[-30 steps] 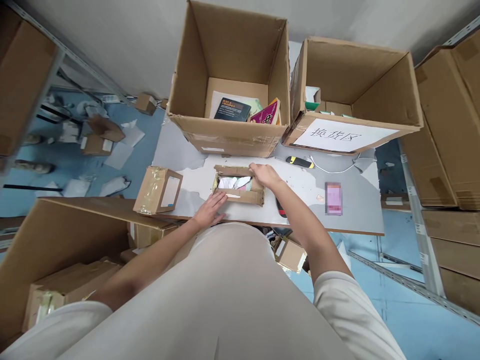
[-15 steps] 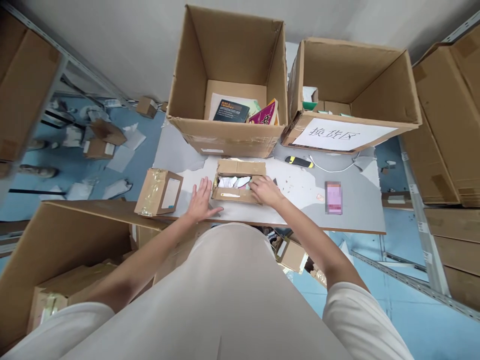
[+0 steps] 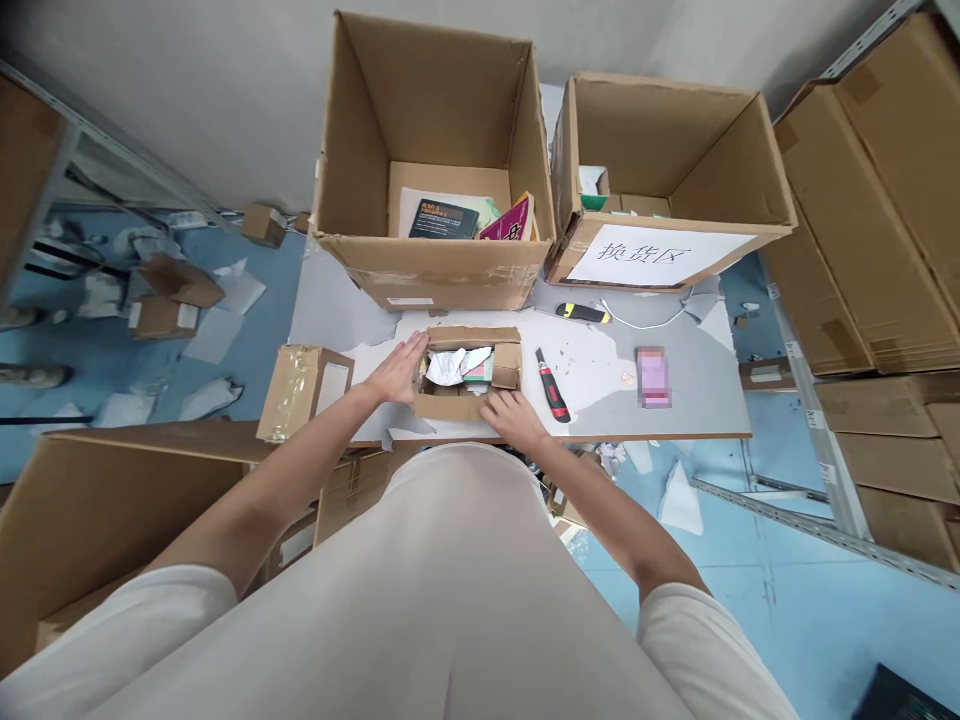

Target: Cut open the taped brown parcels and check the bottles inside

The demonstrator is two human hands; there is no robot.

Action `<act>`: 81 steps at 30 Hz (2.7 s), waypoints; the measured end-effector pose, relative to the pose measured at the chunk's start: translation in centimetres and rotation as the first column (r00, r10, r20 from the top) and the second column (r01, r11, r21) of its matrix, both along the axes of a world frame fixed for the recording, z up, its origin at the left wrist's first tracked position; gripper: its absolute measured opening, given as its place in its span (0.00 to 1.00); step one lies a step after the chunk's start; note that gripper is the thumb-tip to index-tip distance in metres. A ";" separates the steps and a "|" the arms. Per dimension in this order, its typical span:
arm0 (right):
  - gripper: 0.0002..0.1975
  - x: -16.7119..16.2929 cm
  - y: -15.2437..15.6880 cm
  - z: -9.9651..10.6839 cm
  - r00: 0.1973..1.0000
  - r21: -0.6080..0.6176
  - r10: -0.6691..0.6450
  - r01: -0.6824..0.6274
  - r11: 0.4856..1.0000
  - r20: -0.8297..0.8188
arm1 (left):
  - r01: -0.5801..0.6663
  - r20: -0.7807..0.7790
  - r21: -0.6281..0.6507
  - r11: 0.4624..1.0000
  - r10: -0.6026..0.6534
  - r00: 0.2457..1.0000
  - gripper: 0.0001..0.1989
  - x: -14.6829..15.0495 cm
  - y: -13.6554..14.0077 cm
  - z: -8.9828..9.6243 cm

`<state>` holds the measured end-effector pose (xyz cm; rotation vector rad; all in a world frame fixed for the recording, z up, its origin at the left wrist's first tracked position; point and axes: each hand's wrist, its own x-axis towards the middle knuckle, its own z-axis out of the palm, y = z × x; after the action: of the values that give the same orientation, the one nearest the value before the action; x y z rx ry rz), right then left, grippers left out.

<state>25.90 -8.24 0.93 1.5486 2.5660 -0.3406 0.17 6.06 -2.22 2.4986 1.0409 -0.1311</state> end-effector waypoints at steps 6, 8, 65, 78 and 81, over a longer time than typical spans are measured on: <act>0.24 0.6 -2.0 -0.5 0.977 -0.046 -0.077 0.070 0.997 -0.198 | 0.088 -0.072 -0.056 0.995 -0.092 0.993 0.71 -0.9 0.5 1.6; 0.22 0.9 0.2 0.2 0.961 -0.104 -0.084 0.059 0.993 -0.262 | 0.033 -0.063 -0.013 0.999 -0.033 0.997 0.70 -0.3 0.0 2.2; 0.29 -2.3 8.8 0.1 0.886 0.164 0.119 -0.050 0.985 -0.449 | -0.087 0.146 -0.002 0.996 0.087 0.985 0.66 1.8 -1.5 -0.3; 0.32 -0.2 7.0 -0.7 0.937 0.028 -0.010 0.021 0.999 -0.350 | -0.074 0.116 0.013 0.997 0.072 0.991 0.67 1.7 -1.4 -0.5; 0.31 -1.3 8.2 -0.4 0.951 0.033 0.011 0.000 0.999 -0.311 | -0.077 0.090 0.036 0.996 0.074 0.993 0.66 1.8 -1.4 -0.5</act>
<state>24.60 -0.05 0.58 1.6122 2.8198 -0.5894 1.98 4.63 -2.76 2.4720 1.1097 0.0233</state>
